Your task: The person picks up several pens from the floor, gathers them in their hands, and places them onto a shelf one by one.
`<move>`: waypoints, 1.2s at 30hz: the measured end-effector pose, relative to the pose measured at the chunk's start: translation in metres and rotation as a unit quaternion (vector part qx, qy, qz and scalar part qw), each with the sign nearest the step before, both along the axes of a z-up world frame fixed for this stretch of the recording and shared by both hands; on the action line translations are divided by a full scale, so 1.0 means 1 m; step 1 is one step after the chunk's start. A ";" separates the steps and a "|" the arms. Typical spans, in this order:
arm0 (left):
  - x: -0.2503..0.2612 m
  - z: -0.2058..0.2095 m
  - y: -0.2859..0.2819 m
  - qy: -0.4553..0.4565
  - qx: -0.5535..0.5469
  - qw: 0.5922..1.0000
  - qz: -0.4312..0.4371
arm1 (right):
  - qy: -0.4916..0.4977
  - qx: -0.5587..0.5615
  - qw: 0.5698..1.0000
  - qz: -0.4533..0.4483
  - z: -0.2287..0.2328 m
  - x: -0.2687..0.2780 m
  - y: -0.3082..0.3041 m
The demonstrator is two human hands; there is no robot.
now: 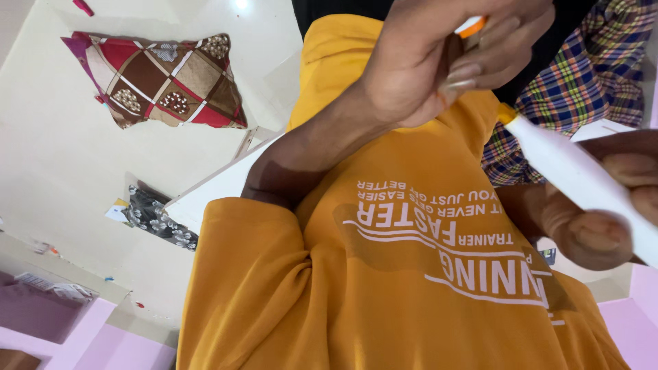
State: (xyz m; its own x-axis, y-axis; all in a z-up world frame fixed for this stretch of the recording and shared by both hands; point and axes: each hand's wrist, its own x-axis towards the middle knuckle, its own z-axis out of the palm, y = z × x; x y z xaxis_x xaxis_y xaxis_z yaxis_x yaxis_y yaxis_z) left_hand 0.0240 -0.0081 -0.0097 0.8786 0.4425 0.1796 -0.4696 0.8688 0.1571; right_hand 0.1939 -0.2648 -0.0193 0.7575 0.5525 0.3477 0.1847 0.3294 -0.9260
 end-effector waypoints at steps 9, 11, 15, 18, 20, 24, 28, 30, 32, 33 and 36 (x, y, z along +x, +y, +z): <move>0.069 -0.082 -0.034 0.020 -0.064 0.992 0.108 | -0.101 0.038 0.993 0.052 0.020 -0.005 0.000; 0.070 -0.084 -0.034 -0.011 -0.073 0.993 0.097 | -0.105 0.045 0.992 0.047 0.018 -0.001 -0.002; 0.063 -0.080 -0.032 0.015 -0.092 0.991 0.096 | -0.099 0.052 0.993 0.035 0.009 0.011 -0.002; 0.059 -0.076 -0.030 -0.014 -0.090 0.991 0.100 | -0.086 0.042 0.995 0.039 0.004 0.017 -0.003; 0.058 -0.070 -0.028 -0.023 -0.086 0.991 0.102 | -0.085 0.045 0.994 0.044 0.003 0.018 -0.004; 0.045 -0.050 -0.015 0.065 -0.111 0.990 0.062 | -0.087 0.051 0.994 0.044 0.001 0.015 -0.002; 0.026 -0.025 0.007 -0.089 0.049 0.991 0.084 | -0.086 0.048 0.993 0.059 -0.009 0.007 0.008; 0.014 -0.010 0.007 -0.009 0.153 0.983 0.103 | -0.090 0.047 0.993 0.063 -0.010 0.009 0.013; 0.009 0.002 0.006 0.014 0.184 0.978 0.098 | -0.091 0.046 0.993 0.062 -0.011 0.012 0.016; 0.008 0.007 0.005 0.012 0.179 0.980 0.089 | -0.092 0.044 0.993 0.062 -0.010 0.013 0.015; 0.003 0.014 0.009 0.008 0.168 0.983 0.067 | -0.104 0.034 0.991 0.074 -0.010 0.015 0.015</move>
State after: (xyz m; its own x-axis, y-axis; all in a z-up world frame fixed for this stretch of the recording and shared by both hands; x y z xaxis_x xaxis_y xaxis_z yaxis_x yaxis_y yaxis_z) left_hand 0.0272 0.0013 0.0042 0.8208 0.4718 0.3220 -0.5708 0.6969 0.4341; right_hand 0.2086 -0.2498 -0.0295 0.5781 0.6220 0.5281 0.3154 0.4266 -0.8477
